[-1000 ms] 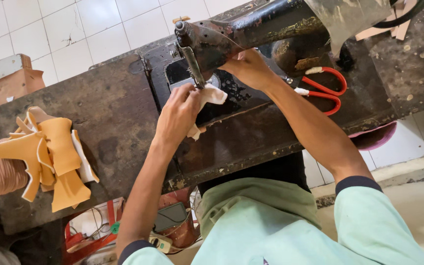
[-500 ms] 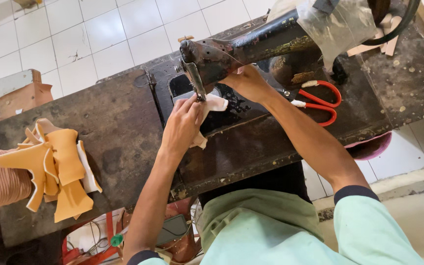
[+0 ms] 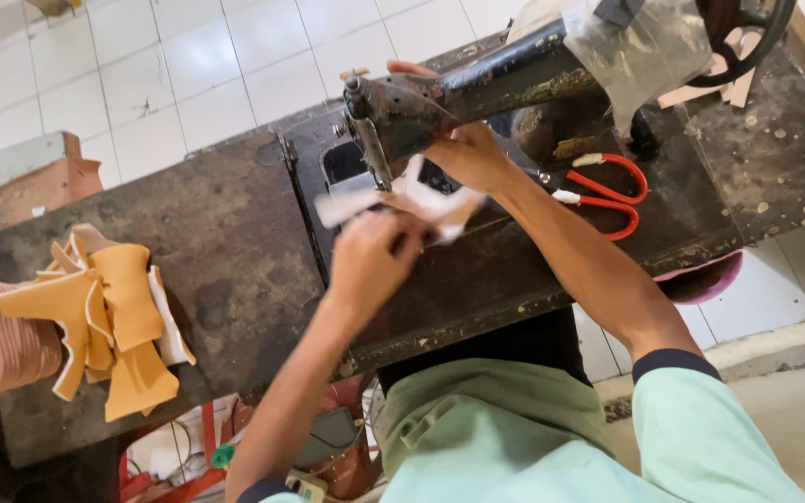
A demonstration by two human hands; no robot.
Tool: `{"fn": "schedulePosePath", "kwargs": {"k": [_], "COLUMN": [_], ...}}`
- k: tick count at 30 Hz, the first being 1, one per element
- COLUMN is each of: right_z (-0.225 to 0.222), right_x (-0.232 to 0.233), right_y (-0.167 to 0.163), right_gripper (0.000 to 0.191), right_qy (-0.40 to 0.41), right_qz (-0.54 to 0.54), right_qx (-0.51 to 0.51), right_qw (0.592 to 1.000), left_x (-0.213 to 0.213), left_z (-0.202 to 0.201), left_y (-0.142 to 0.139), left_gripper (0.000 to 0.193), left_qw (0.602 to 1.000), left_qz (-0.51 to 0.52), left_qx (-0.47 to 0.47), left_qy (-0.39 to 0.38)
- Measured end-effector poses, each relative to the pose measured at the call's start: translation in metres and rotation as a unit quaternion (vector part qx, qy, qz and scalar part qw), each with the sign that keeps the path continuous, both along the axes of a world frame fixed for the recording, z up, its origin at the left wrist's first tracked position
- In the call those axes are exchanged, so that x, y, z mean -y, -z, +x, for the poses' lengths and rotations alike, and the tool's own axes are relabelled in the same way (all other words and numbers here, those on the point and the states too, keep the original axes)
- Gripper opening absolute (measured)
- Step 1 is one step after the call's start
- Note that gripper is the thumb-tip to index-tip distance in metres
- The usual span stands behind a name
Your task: The person repeatedly sews small beige shoe parts on a manual sewing machine, aligning pieces under the needle, feeding them through, and trimming threads with scissors. Finished pieces are stacked on the table.
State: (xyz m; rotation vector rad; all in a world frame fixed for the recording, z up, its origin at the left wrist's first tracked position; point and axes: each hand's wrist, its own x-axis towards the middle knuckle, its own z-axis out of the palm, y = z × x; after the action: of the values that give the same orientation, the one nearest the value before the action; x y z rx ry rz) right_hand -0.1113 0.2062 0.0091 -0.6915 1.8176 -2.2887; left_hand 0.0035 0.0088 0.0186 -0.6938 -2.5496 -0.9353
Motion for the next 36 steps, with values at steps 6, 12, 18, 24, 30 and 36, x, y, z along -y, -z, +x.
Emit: {"fn": "schedulePosePath", "kwargs": {"k": [6, 12, 18, 24, 30, 36], "right_z": [-0.001, -0.019, -0.019, -0.014, -0.014, -0.013], "right_x": [-0.007, -0.011, -0.015, -0.011, -0.013, -0.011], "right_y": [0.012, 0.051, 0.049, 0.043, 0.047, 0.044], "right_gripper": [0.033, 0.02, 0.022, 0.017, 0.015, 0.016], "right_qy": [0.049, 0.091, 0.084, 0.076, 0.048, 0.057], "right_qz": [0.125, 0.247, 0.269, 0.227, 0.161, 0.182], "right_qx": [-0.006, 0.022, 0.024, 0.046, 0.02, 0.035], "right_qw": [0.991, 0.964, 0.959, 0.97, 0.986, 0.981], "left_x": [0.017, 0.033, 0.032, 0.033, 0.033, 0.035], "left_z": [-0.025, -0.032, -0.035, -0.039, -0.04, -0.041], "left_y": [-0.004, 0.001, 0.005, 0.007, 0.009, 0.006], "left_gripper": [0.019, 0.017, 0.017, 0.018, 0.026, 0.025], "left_qw": [0.996, 0.997, 0.999, 0.998, 0.996, 0.996], "left_qz": [-0.022, 0.064, 0.053, 0.061, 0.088, 0.077], "left_qx": [-0.062, 0.037, 0.004, 0.004, 0.015, 0.032], "left_qy": [-0.058, 0.014, 0.012, 0.009, 0.011, 0.013]}}
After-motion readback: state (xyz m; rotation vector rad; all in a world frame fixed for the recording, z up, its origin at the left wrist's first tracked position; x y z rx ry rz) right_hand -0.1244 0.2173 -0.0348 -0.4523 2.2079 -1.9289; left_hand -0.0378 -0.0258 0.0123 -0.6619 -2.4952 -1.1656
